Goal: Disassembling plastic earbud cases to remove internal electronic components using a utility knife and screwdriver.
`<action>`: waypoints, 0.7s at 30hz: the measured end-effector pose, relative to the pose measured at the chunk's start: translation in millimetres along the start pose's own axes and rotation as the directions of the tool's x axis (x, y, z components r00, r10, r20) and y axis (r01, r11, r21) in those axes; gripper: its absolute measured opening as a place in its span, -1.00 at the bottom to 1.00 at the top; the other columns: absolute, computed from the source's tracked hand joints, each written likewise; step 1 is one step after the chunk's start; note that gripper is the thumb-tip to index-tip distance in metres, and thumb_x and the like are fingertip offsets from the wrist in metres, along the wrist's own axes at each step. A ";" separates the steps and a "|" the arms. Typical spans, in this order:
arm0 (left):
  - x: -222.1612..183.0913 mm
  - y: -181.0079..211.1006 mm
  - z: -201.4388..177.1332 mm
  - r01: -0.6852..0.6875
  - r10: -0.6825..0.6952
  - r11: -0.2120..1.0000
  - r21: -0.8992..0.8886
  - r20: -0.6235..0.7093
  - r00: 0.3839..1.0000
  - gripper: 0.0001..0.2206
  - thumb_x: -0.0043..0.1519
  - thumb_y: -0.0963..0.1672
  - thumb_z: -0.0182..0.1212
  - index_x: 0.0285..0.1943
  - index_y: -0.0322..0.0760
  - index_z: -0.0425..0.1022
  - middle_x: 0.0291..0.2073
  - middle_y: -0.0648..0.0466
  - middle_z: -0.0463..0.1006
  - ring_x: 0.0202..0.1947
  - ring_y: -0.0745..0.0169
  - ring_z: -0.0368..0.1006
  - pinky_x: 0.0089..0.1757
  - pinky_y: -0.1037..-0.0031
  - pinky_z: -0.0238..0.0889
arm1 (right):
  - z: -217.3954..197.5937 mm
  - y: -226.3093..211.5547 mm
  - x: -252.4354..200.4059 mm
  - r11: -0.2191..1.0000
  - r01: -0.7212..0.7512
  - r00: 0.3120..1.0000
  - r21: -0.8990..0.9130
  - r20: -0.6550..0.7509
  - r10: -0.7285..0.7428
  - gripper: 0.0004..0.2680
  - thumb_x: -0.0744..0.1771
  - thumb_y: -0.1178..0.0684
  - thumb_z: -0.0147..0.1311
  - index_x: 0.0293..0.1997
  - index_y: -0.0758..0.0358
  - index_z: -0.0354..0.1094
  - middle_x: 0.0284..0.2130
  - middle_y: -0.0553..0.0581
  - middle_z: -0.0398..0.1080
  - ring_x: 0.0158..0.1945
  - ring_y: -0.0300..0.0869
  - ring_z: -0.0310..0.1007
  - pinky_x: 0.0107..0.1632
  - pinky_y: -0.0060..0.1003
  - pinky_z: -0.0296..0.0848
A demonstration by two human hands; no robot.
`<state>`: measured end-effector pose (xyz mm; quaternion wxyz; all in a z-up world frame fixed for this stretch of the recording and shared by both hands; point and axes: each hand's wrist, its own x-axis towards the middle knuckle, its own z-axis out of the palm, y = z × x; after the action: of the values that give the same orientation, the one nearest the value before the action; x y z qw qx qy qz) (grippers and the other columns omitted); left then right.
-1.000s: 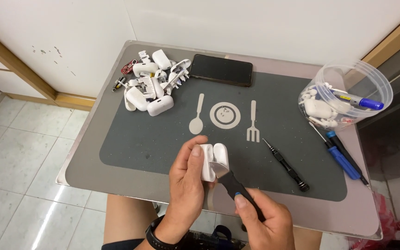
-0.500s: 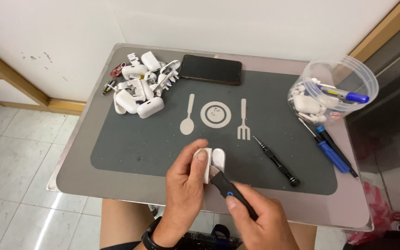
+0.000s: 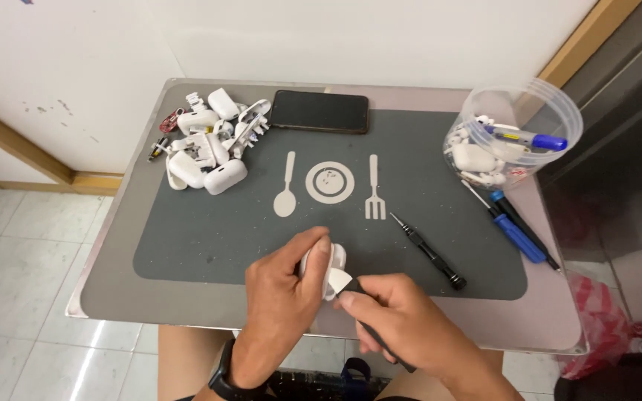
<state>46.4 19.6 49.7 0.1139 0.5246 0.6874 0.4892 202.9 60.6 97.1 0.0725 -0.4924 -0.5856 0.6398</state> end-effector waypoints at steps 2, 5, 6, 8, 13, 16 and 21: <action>1.2 -5.5 -0.7 -0.032 0.033 0.995 0.093 -0.009 0.999 -0.82 0.32 -0.04 0.05 -0.24 0.05 0.59 -0.66 0.29 0.39 -0.64 0.33 0.16 -0.52 0.45 0.14 | 12.3 15.5 10.3 0.993 -0.038 0.998 -0.108 -0.051 0.033 -0.70 0.39 0.01 0.04 -0.58 0.29 0.25 -0.77 0.15 0.37 -0.74 -0.21 0.18 -0.60 -0.32 0.19; 3.3 -13.2 3.2 0.047 -0.046 0.982 0.183 -0.006 0.999 -0.79 0.32 0.02 0.01 -0.21 0.11 0.59 -0.64 0.27 0.43 -0.63 0.21 0.26 -0.46 0.39 0.22 | 28.3 51.6 34.8 0.831 0.085 0.912 -0.550 -0.294 -0.287 -0.65 0.33 -0.15 0.07 -0.58 0.18 0.00 -0.75 0.13 0.22 -0.55 -0.06 0.01 -0.39 -0.04 0.12; 3.6 -14.4 4.2 0.024 -0.019 0.984 0.175 -0.033 0.999 -0.80 0.32 0.00 0.05 -0.19 0.06 0.62 -0.67 0.27 0.38 -0.65 0.27 0.20 -0.49 0.41 0.18 | 31.5 51.9 36.2 0.773 0.073 0.900 -0.630 -0.292 -0.323 -0.67 0.36 -0.15 0.02 -0.56 0.18 0.05 -0.73 0.18 0.28 -0.55 0.11 0.13 -0.37 0.06 0.14; 1.7 -15.3 3.9 0.012 -0.003 0.985 0.170 -0.056 0.998 -0.81 0.33 -0.02 0.09 -0.17 0.01 0.64 -0.70 0.27 0.33 -0.66 0.33 0.14 -0.52 0.44 0.14 | 38.2 56.4 39.3 0.709 0.056 0.894 -0.703 -0.281 -0.349 -0.68 0.38 -0.16 -0.04 -0.54 0.19 0.10 -0.70 0.23 0.34 -0.55 0.27 0.24 -0.36 0.15 0.17; -2.0 -17.3 5.6 -0.074 0.094 0.966 0.246 -0.074 0.993 -0.82 0.39 -0.06 0.05 -0.29 -0.01 0.47 -0.68 0.22 0.15 -0.61 0.27 0.00 -0.52 0.43 0.04 | 52.8 69.2 48.2 0.234 0.049 0.686 -0.971 -0.138 -0.714 -0.77 0.38 -0.06 -0.01 -0.52 0.03 0.23 -0.77 -0.01 0.26 -0.76 -0.01 0.38 -0.72 -0.04 0.21; -5.2 -14.4 8.4 -0.059 0.088 0.965 0.256 -0.103 0.991 -0.86 0.36 -0.06 0.13 -0.26 -0.02 0.52 -0.66 0.21 0.22 -0.60 0.28 0.02 -0.52 0.40 0.07 | 61.2 64.3 45.5 0.255 0.050 0.667 -0.966 -0.158 -0.728 -0.91 0.20 0.23 -0.07 -0.50 0.11 0.18 -0.80 0.08 0.34 -0.76 0.06 0.40 -0.69 -0.03 0.29; 5.0 -4.2 -7.3 0.274 -0.277 0.958 -0.085 -0.023 0.961 -0.78 0.33 -0.03 0.08 -0.20 -0.05 0.65 -0.52 0.34 0.44 -0.46 0.47 0.23 -0.33 0.55 0.22 | 33.0 54.1 43.6 0.502 0.096 0.706 -0.859 -0.296 -0.643 -0.73 0.38 -0.11 0.00 -0.53 0.09 0.19 -0.70 0.13 0.29 -0.64 0.19 0.32 -0.54 0.18 0.17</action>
<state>36.9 19.9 51.8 0.1902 0.4103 0.7352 0.5049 183.5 51.0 23.3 0.1667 -0.4944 -0.8483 0.0902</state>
